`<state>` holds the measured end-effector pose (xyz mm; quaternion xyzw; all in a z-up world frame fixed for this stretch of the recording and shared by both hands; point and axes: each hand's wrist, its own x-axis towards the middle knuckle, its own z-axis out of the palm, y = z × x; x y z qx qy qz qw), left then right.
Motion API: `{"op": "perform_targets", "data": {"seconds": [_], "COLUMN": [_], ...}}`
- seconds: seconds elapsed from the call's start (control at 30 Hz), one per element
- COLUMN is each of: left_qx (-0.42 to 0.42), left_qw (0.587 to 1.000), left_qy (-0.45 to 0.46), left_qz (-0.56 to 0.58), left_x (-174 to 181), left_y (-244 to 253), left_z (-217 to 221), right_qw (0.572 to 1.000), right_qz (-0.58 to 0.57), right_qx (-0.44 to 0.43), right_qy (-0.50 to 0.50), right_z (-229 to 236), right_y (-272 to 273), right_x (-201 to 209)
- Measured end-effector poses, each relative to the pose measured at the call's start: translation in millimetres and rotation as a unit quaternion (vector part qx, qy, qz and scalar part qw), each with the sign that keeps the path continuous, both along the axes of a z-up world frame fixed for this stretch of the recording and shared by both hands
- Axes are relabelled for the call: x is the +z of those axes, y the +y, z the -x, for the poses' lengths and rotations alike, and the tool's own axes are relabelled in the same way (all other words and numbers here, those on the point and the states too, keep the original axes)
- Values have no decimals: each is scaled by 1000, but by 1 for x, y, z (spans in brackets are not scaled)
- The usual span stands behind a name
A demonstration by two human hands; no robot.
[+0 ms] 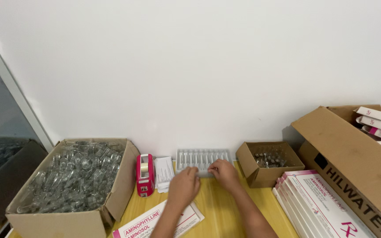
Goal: The person packs small glass vials into a clear plastic tray, places the tray and a folded paper insert into a white cardboard box, and seals the box with tape. The person repeats this process for multiple boxes, retrieving vials from a larger container and organizing them into trays before packaging.
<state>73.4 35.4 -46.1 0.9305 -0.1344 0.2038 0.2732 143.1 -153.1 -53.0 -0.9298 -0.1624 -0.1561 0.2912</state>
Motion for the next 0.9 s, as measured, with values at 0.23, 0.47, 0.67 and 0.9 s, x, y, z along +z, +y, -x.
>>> {"op": "perform_targets", "data": {"seconds": [0.23,0.47,0.67,0.9], "left_qx": [-67,-1,15,35], "left_qw": [987,968,977,980], "left_qy": [-106,-196,-113,-84], "left_qz": [-101,-158,-183,-180], "left_x": [-38,-60,-64,-56], "left_y": [-23,-31,-33,-35], "left_z": [12,0,-7,-5], "right_qw": [998,998,996,975], "right_qz": [-58,-40,-27,-148], "right_qx": [12,42,53,41], "right_qy": [33,-39,-71,-158], "right_z": [-19,-17,-22,-37], "right_y": [-5,0,1,7], "right_x": [-15,-15,-24,-30]}}
